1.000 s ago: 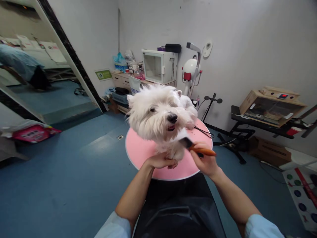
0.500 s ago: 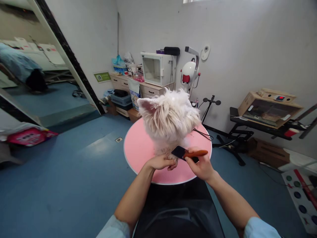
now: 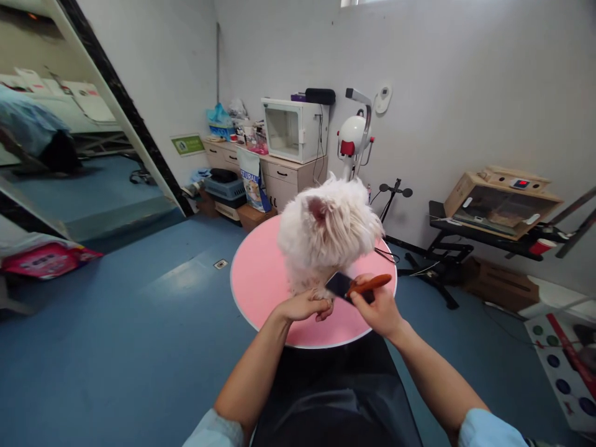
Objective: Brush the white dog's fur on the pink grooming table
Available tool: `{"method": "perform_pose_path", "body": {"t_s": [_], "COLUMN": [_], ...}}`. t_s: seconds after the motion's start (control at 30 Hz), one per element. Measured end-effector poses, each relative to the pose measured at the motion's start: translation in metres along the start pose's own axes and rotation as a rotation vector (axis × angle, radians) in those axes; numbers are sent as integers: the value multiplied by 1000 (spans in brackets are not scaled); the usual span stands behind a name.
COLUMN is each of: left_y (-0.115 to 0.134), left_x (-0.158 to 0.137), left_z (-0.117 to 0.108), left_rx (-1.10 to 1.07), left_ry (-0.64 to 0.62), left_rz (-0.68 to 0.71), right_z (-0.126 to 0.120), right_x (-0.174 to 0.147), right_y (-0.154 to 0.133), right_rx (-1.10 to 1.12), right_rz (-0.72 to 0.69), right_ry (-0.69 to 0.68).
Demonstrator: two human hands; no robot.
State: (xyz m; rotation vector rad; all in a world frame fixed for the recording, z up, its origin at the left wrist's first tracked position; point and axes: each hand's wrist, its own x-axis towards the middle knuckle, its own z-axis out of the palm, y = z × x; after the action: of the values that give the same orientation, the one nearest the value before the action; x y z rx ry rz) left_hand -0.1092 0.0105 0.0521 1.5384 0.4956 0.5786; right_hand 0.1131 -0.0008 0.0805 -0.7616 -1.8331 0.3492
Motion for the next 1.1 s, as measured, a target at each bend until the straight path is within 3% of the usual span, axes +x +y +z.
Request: {"method": "perform_pose_path", "body": {"t_s": [0.07,0.1,0.2,0.23,0.33,0.47,0.57,0.7,0.8,0.83,0.93,1.03,1.1], "left_y": [-2,-3,-6,-7,-9,-18,-25,-30,-32,-32,-33,-33,-32], "left_x": [0,0,1,1,4,9,11,11,10,10,10,10,10], "left_z": [0,0,2,3,9,19,24,26,27,28,30,32,32], "left_rx": [-19,-29,-33,-30,-5,41,36,111,196,217,287,347,373], "left_ry": [18,16,9,15,67,219,267,287,306,320,364,387,387], "left_rz": [0,-9,-22,-18,-38,-96,-119,-116,-102,-107,-86,-17,5], "right_z": [1,2,5,6,8,11,13,18,19,18,17,15,14], "right_x": [-1,-2,-4,-4,-5,-8,-11,-13,-11,-11,-10,-11,-12], "right_y": [3,5,6,6,6,8,8,4,2,2,3,4,5], "right_rx": [-22,-6,82,73,54,126,30,98,41,57,132,11,29], "right_rz": [-9,4,95,105,113,223,172,248,235,237,292,246,229], "right_ry": [155,155,-74,-56,164,-14,193,10,170,164,-13,207,193]}}
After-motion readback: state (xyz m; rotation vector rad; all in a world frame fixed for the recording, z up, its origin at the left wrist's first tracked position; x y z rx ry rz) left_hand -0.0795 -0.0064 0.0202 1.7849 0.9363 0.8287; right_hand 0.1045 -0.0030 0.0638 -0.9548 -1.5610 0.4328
